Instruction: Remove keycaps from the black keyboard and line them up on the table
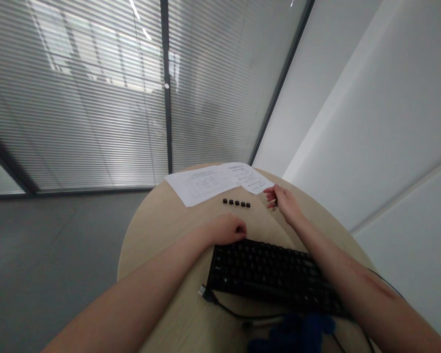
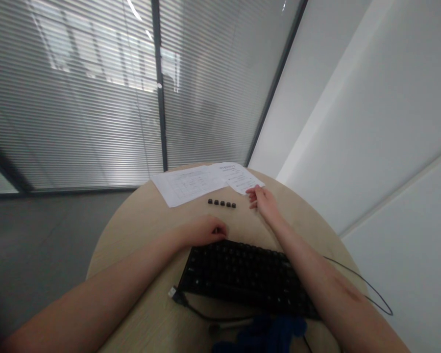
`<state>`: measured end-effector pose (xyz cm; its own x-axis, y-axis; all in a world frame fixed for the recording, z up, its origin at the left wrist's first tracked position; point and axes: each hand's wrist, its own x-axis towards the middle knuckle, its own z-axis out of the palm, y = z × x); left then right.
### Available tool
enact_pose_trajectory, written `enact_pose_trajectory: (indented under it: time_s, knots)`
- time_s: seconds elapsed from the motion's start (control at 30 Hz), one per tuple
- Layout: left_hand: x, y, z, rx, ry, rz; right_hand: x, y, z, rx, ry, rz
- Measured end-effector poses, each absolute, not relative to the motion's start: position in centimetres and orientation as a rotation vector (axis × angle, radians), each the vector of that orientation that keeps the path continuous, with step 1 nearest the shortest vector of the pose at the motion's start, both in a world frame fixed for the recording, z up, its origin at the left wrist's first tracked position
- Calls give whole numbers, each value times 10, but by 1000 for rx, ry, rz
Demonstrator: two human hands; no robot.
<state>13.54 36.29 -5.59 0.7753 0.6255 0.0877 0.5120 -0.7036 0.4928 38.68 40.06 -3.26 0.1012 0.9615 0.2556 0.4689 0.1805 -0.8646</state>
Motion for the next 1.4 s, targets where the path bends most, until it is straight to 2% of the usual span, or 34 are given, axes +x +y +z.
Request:
enact_pose_trajectory:
  time_s: [0.07,0.23,0.53,0.7,0.9,1.4]
  knots:
    - [135,364,-56,2522,868,338,386,374,-22,-1300,-1411,799]
    - [134,363,-53,2523,884,323,376,310,-11,-1314,-1346,983]
    - [131,364,-51,2481,917,288,373,279,-49,-1237,-1405,1306]
    - [127,372,-54,2460,905,302,376,284,-74,-1240,-1298,1169]
    - [125,376,-59,2431,921,312,375,285,-85,-1334,-1472,914]
    - [127,376,-60,2450,958,306,377,291,-86,-1372,-1713,827]
